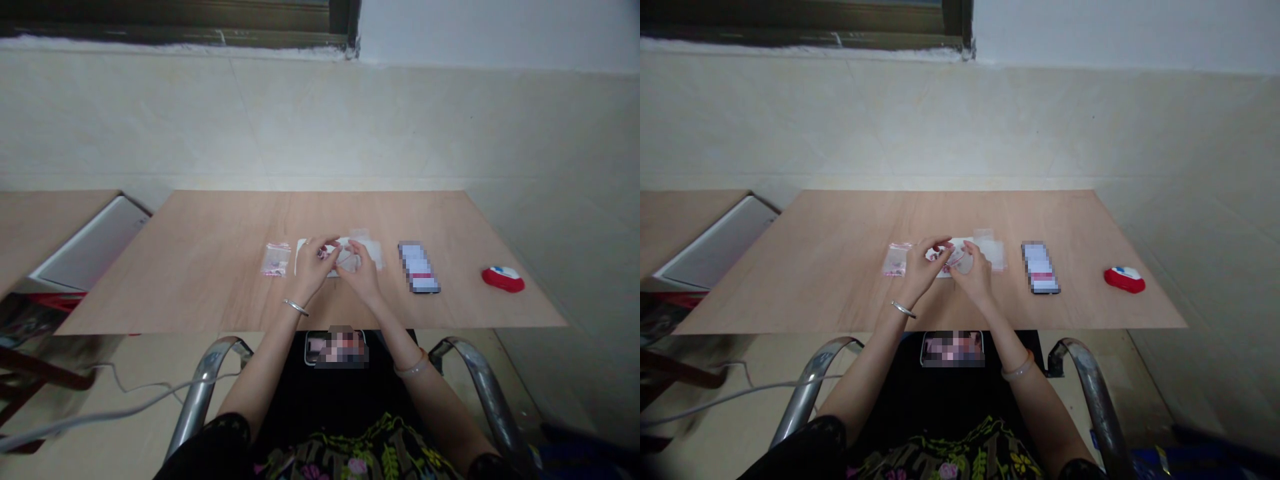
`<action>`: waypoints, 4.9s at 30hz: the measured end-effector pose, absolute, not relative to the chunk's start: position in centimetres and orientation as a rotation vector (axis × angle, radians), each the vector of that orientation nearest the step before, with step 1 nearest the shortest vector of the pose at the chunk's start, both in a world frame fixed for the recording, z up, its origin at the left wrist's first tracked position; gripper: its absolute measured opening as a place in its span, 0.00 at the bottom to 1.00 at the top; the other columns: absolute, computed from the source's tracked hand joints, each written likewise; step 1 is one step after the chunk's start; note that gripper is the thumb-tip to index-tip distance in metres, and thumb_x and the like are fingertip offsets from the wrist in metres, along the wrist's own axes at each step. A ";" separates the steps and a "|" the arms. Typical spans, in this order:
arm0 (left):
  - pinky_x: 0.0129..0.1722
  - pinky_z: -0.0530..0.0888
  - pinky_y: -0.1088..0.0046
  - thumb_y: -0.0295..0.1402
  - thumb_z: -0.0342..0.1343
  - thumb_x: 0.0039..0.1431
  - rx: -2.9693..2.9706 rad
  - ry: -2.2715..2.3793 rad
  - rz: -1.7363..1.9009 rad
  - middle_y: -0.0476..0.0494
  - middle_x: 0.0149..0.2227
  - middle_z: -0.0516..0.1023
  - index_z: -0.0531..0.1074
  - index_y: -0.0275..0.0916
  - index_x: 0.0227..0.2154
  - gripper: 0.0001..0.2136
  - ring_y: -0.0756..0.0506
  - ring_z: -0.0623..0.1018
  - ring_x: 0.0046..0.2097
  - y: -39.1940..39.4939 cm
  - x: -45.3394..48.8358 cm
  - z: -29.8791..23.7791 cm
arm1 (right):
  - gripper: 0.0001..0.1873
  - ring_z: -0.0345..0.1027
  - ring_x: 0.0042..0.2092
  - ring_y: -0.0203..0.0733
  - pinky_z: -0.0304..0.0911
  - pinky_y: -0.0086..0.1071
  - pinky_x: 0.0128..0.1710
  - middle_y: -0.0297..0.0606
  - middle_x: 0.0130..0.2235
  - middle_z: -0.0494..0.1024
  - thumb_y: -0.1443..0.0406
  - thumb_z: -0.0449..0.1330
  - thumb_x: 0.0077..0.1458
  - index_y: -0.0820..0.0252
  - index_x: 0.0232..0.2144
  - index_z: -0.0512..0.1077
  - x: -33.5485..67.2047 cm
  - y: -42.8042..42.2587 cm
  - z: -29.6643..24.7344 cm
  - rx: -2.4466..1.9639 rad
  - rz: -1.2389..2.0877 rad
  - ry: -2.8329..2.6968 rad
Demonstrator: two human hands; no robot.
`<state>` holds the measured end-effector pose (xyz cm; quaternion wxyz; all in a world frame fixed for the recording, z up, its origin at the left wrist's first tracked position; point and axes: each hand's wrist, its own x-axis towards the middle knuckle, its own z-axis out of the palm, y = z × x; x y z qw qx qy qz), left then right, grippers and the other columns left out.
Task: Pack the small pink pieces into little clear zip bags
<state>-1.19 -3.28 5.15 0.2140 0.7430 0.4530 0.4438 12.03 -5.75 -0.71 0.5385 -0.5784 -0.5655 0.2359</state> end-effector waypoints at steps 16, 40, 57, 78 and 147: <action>0.42 0.71 0.67 0.33 0.56 0.57 1.971 1.496 1.191 0.44 0.40 0.80 0.76 0.39 0.40 0.09 0.47 0.75 0.37 -1.2 -3.8 -0.4 | 0.30 0.69 0.51 0.48 0.63 0.44 0.53 0.44 0.49 0.74 0.61 0.66 0.43 0.58 0.50 0.66 12.5 -6.0 -0.1 -1.347 0.548 -1.295; 0.42 0.67 0.67 0.34 0.55 0.59 2.226 1.620 0.770 0.42 0.34 0.77 0.76 0.38 0.31 0.07 0.43 0.73 0.41 -2.3 -3.6 -4.5 | 0.34 0.71 0.44 0.48 0.67 0.42 0.40 0.43 0.44 0.77 0.52 0.68 0.38 0.56 0.48 0.69 14.6 -4.6 -0.2 -1.336 0.755 -1.009; 0.43 0.70 0.69 0.34 0.57 0.58 2.240 1.125 1.066 0.45 0.38 0.75 0.77 0.41 0.33 0.05 0.46 0.74 0.42 -2.3 -1.2 6.3 | 0.32 0.69 0.47 0.48 0.63 0.40 0.44 0.43 0.46 0.76 0.57 0.68 0.38 0.59 0.48 0.68 12.4 -5.3 0.4 -1.312 0.756 -1.186; 0.40 0.68 0.67 0.33 0.53 0.58 2.262 1.796 0.550 0.40 0.36 0.77 0.75 0.38 0.32 0.06 0.42 0.75 0.40 -2.9 -3.7 -3.6 | 0.33 0.71 0.44 0.45 0.65 0.37 0.41 0.44 0.45 0.76 0.54 0.69 0.38 0.58 0.47 0.68 13.6 -4.7 -0.7 -1.280 0.899 -1.079; 0.33 0.68 0.74 0.35 0.59 0.56 1.929 1.290 1.335 0.47 0.32 0.77 0.77 0.40 0.31 0.06 0.50 0.72 0.33 -2.5 -1.9 3.6 | 0.33 0.70 0.46 0.48 0.62 0.41 0.45 0.42 0.45 0.77 0.54 0.70 0.37 0.57 0.46 0.68 13.0 -5.3 0.5 -1.298 0.889 -1.259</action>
